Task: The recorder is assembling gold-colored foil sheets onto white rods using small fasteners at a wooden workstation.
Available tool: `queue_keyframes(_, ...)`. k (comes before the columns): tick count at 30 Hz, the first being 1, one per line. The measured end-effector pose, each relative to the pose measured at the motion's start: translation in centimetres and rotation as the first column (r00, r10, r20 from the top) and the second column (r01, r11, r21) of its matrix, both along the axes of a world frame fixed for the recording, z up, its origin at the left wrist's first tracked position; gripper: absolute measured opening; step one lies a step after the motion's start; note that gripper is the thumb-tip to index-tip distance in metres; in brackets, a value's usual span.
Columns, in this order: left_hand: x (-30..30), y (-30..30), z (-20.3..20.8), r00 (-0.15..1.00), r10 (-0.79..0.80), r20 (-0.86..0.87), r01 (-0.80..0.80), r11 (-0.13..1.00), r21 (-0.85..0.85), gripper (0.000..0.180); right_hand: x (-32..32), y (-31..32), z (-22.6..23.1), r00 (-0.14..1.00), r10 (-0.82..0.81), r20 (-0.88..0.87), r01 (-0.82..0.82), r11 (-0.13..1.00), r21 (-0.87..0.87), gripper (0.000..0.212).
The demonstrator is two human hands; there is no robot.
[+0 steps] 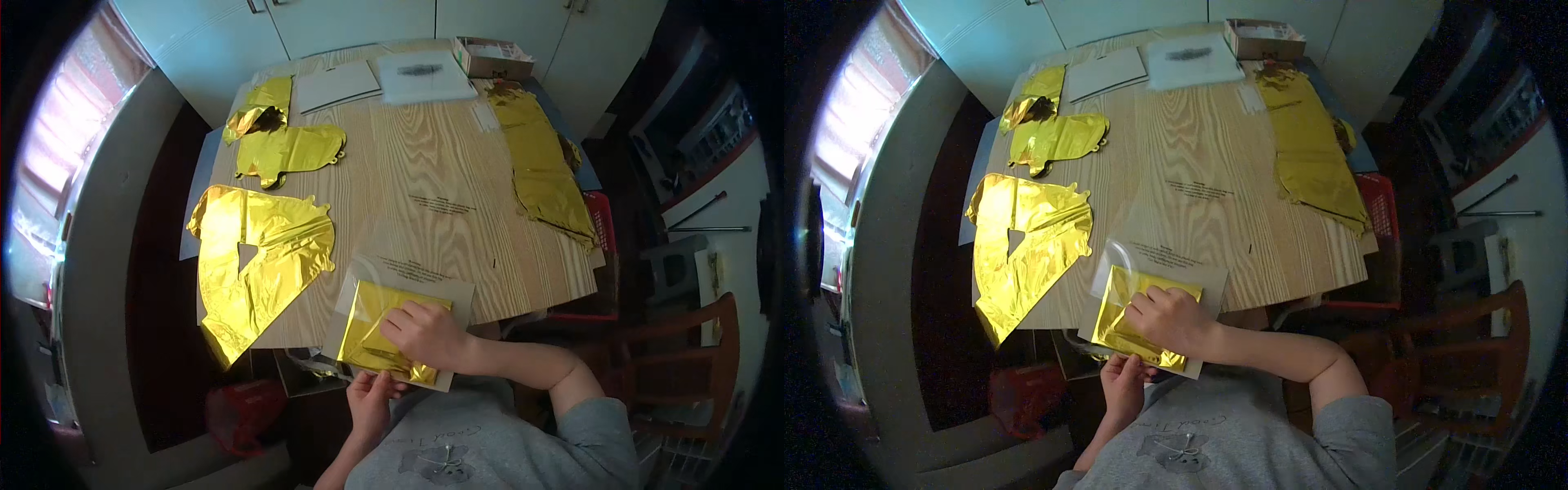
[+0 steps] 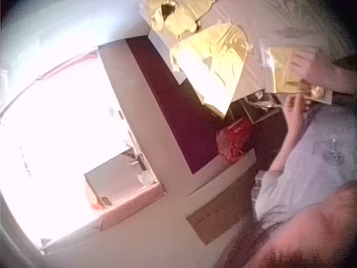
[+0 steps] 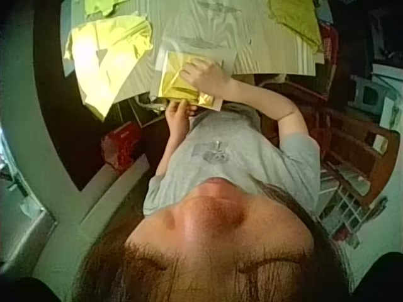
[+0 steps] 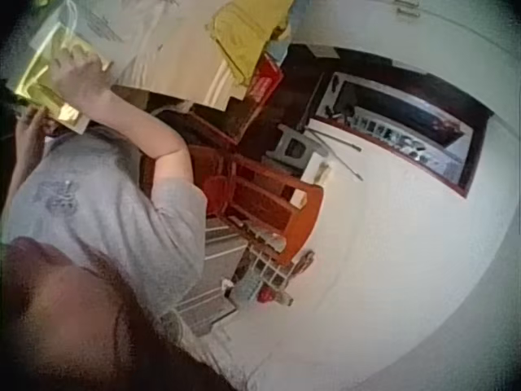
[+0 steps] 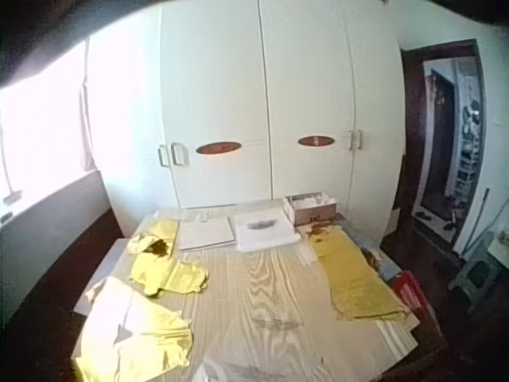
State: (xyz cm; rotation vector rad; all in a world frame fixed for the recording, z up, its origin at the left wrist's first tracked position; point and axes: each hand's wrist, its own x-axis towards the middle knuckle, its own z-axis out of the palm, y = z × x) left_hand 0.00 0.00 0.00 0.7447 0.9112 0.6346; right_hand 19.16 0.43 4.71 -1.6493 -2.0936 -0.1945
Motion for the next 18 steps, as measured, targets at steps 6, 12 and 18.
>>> queue_keyframes(6,2.4,-0.7,-0.2,1.000,-0.001,-0.013,0.000,1.000,-0.025,0.008,0.6,-1.4,0.0,1.000,0.016,0.017,-0.016,1.000,-0.006,0.011)
queue_keyframes(12,3.3,-0.6,-0.1,1.000,0.000,0.027,0.001,0.999,-0.050,0.012,0.4,-2.0,0.5,0.999,0.053,0.007,-0.053,0.998,-0.019,0.013)
queue_keyframes(18,3.8,-0.3,0.4,1.000,-0.011,-0.029,0.011,1.000,0.000,0.012,-0.1,-2.5,0.8,0.997,0.071,-0.014,-0.071,0.997,-0.016,0.015)
